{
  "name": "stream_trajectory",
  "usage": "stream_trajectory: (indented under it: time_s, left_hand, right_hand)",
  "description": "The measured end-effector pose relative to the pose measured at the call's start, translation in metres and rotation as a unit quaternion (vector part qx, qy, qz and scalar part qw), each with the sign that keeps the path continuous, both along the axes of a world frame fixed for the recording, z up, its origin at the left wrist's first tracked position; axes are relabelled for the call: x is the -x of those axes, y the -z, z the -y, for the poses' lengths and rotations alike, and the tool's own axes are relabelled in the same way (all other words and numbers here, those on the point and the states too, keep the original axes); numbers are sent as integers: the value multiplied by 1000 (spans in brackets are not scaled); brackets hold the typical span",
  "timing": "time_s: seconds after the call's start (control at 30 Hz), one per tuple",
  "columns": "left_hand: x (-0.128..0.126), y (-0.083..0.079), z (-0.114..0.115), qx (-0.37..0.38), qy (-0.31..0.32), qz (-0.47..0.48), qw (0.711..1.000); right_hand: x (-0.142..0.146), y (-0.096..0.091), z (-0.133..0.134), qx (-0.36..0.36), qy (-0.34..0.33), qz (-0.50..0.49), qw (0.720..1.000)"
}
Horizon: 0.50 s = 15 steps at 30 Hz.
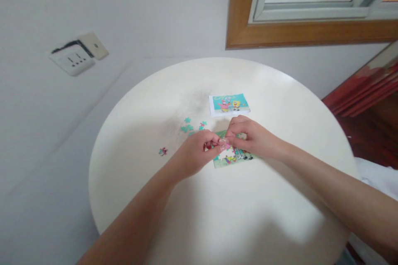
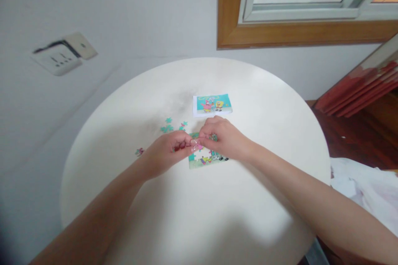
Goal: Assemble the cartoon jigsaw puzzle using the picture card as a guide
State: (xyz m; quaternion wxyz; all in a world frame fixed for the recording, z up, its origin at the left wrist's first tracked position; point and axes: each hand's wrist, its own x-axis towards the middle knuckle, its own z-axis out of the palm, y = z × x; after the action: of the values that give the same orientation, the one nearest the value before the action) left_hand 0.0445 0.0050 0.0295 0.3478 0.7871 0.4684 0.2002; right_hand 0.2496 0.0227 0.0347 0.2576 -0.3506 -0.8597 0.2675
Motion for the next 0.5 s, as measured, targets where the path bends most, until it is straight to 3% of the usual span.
stream_trajectory:
  time_s: [0.23, 0.5]
  left_hand:
    - [-2, 9, 1, -59, 32, -61, 996]
    - [-1, 16, 5, -102, 40, -106, 988]
  right_hand:
    - [-12, 20, -2, -23, 7, 51, 998]
    - [-12, 22, 1, -30, 24, 108, 993]
